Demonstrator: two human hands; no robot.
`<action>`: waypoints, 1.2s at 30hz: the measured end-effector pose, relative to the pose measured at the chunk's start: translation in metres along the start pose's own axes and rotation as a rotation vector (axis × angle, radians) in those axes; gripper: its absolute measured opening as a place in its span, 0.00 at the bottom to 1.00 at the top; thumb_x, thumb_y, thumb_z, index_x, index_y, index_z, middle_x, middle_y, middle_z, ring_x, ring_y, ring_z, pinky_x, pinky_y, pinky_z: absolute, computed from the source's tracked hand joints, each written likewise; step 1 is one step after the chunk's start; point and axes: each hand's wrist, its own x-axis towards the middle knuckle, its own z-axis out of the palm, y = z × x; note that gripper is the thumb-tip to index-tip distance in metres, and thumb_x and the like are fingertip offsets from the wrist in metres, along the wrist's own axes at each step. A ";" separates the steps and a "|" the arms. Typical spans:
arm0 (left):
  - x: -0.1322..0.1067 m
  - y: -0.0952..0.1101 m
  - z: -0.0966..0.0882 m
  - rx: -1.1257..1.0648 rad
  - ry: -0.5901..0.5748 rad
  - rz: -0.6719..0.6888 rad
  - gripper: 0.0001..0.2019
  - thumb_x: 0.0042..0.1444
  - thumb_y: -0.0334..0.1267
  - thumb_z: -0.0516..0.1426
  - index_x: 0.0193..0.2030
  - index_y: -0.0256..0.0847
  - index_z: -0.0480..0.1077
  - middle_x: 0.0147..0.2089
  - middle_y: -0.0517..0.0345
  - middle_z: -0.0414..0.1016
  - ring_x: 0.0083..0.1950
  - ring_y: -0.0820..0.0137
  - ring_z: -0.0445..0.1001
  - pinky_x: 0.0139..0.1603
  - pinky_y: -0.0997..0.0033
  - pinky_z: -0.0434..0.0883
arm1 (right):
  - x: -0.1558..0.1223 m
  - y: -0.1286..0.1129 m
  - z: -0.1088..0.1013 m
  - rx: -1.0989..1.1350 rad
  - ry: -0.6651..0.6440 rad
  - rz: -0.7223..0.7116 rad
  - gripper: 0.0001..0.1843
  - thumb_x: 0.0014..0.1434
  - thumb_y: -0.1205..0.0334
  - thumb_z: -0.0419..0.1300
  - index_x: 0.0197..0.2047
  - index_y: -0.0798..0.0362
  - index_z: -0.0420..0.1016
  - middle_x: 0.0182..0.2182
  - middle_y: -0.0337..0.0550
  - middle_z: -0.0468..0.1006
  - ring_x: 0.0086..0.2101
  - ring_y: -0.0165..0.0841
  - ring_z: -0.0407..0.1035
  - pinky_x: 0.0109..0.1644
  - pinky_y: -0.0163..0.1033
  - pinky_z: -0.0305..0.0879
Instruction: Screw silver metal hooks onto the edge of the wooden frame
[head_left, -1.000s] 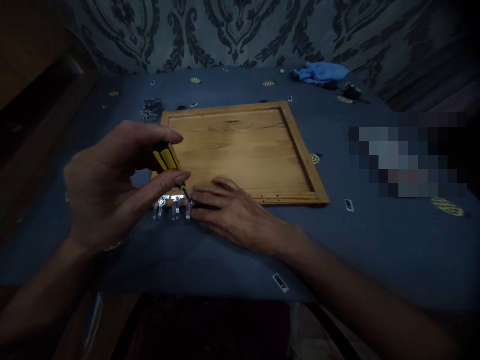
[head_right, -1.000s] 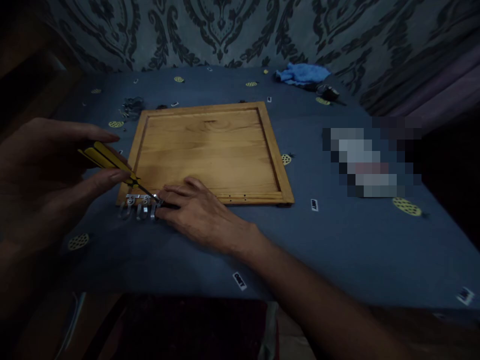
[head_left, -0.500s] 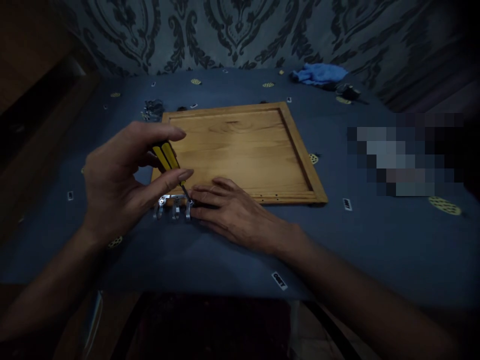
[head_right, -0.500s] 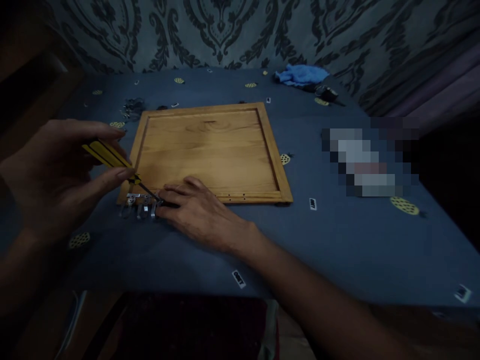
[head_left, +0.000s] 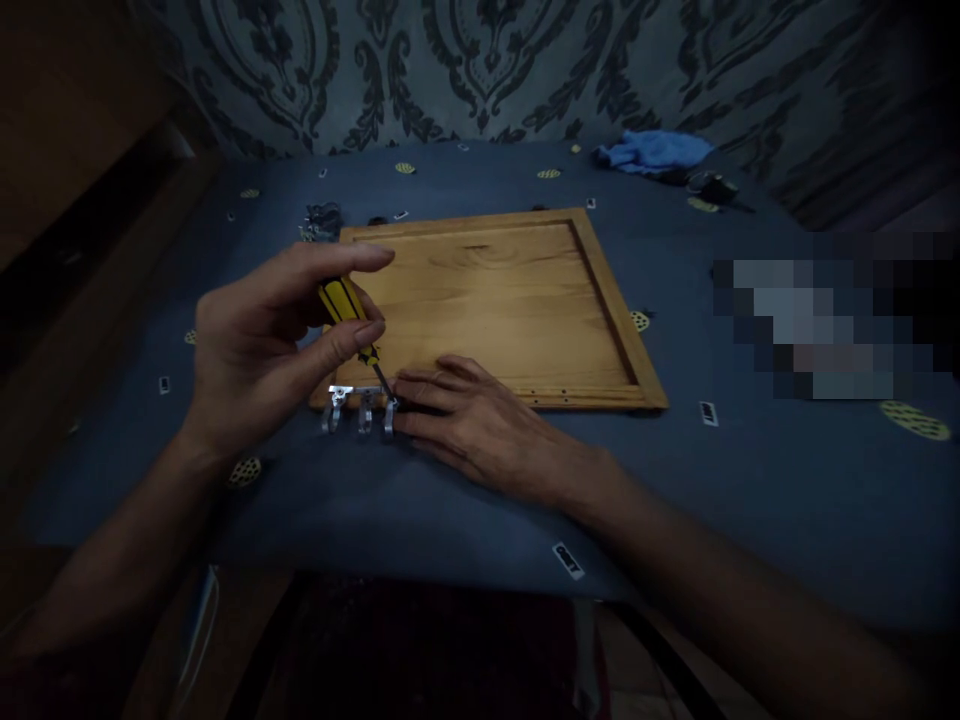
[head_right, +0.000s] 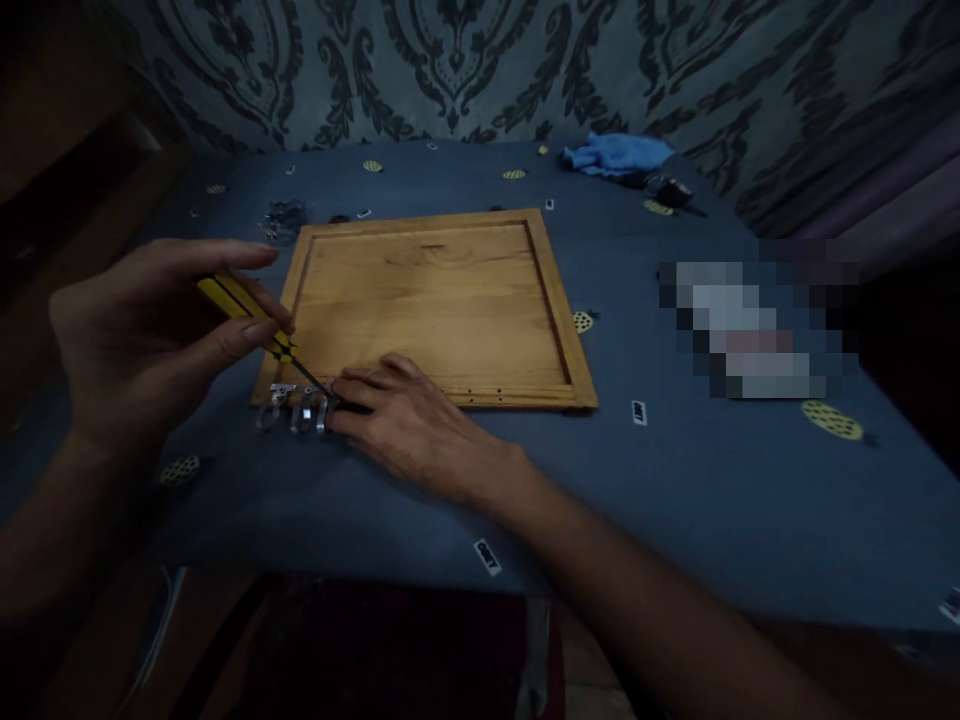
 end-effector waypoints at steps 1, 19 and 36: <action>0.000 -0.001 0.000 -0.005 -0.005 0.003 0.23 0.55 0.26 0.67 0.55 0.55 0.78 0.45 0.63 0.83 0.38 0.73 0.82 0.37 0.74 0.83 | 0.000 0.000 0.000 -0.003 0.003 -0.002 0.14 0.71 0.65 0.55 0.56 0.50 0.77 0.61 0.48 0.77 0.63 0.41 0.67 0.64 0.52 0.61; -0.003 -0.006 -0.001 0.094 -0.093 -0.036 0.19 0.62 0.40 0.64 0.59 0.54 0.72 0.52 0.60 0.78 0.40 0.70 0.77 0.36 0.68 0.77 | 0.000 0.001 0.003 0.002 -0.002 -0.012 0.14 0.72 0.63 0.55 0.56 0.51 0.77 0.61 0.50 0.76 0.63 0.42 0.67 0.65 0.53 0.60; -0.005 -0.008 0.002 0.071 -0.028 0.047 0.22 0.58 0.45 0.67 0.58 0.45 0.73 0.49 0.62 0.79 0.35 0.76 0.75 0.33 0.73 0.77 | -0.001 0.000 0.002 0.056 0.009 -0.008 0.14 0.73 0.62 0.53 0.55 0.52 0.76 0.60 0.48 0.77 0.62 0.41 0.67 0.66 0.54 0.59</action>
